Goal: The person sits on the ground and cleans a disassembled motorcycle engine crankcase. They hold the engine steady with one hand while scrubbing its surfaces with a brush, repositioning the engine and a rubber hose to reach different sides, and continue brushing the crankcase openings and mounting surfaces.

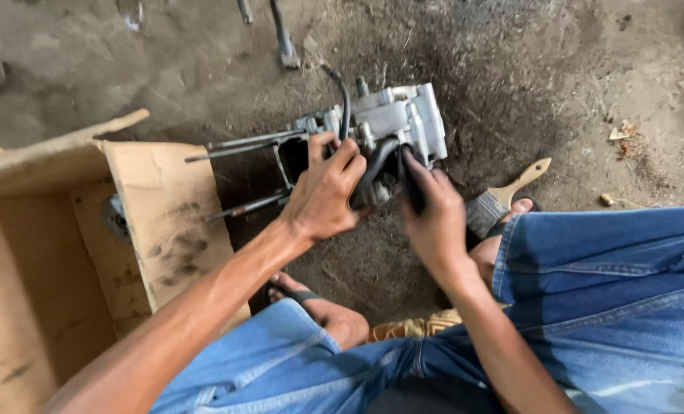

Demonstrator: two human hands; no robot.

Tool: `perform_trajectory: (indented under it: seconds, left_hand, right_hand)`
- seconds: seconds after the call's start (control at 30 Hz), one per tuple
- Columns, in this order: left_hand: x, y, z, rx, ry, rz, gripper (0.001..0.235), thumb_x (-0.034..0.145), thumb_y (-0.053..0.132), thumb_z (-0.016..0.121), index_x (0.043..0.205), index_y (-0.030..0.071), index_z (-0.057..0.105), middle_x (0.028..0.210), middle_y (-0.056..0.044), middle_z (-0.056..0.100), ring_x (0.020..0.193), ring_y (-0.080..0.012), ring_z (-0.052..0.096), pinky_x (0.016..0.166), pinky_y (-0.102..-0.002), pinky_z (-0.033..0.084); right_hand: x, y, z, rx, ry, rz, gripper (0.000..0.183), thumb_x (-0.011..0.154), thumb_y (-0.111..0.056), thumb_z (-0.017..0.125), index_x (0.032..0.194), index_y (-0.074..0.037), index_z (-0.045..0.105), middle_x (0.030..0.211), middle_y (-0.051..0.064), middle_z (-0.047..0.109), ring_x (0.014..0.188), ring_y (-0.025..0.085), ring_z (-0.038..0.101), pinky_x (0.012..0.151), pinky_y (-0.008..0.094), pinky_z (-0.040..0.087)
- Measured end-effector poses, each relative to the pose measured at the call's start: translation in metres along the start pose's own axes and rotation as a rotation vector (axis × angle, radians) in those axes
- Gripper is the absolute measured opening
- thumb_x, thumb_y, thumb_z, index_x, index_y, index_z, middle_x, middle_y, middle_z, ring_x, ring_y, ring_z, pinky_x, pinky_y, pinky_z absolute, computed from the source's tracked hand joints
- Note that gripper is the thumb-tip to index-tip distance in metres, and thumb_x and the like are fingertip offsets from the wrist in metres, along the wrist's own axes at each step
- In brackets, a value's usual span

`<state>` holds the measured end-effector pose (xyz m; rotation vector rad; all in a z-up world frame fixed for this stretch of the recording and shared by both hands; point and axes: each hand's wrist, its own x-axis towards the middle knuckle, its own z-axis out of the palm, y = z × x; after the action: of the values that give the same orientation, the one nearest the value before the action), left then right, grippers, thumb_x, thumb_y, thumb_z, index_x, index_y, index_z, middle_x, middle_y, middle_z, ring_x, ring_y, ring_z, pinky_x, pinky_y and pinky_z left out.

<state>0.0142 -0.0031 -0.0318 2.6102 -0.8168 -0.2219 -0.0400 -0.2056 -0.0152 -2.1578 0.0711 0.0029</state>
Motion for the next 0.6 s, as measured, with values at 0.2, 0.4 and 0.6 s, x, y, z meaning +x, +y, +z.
perform_trajectory:
  seconds: [0.2, 0.4, 0.6]
  left_hand:
    - [0.000, 0.014, -0.016, -0.079, 0.088, 0.046, 0.059, 0.054, 0.022, 0.093, 0.100, 0.002, 0.063, 0.113, -0.013, 0.055, 0.116, -0.0428, 0.041, 0.081, -0.048, 0.056]
    - [-0.010, -0.005, 0.007, 0.017, 0.005, 0.050, 0.047, 0.062, 0.009, 0.081, 0.105, 0.004, 0.064, 0.116, -0.012, 0.055, 0.120, -0.0409, 0.042, 0.084, -0.040, 0.049]
    - [-0.009, 0.004, 0.001, -0.094, 0.164, 0.127, 0.040, 0.066, 0.023, 0.085, 0.091, 0.000, 0.065, 0.103, -0.010, 0.053, 0.113, -0.0418, 0.044, 0.099, -0.051, 0.038]
  right_hand:
    - [-0.040, 0.025, 0.015, 0.002, -0.025, -0.122, 0.047, 0.082, 0.002, 0.072, 0.128, -0.006, 0.066, 0.110, 0.023, 0.068, 0.097, 0.042, 0.068, 0.080, 0.043, 0.056]
    - [-0.012, 0.008, 0.024, 0.068, 0.155, -0.119, 0.046, 0.089, 0.009, 0.066, 0.135, 0.003, 0.062, 0.111, 0.023, 0.068, 0.103, 0.041, 0.069, 0.088, 0.041, 0.056]
    - [-0.023, 0.030, 0.014, 0.225, 0.032, 0.010, 0.045, 0.084, 0.007, 0.068, 0.128, -0.003, 0.067, 0.107, 0.018, 0.074, 0.096, 0.034, 0.075, 0.086, 0.038, 0.058]
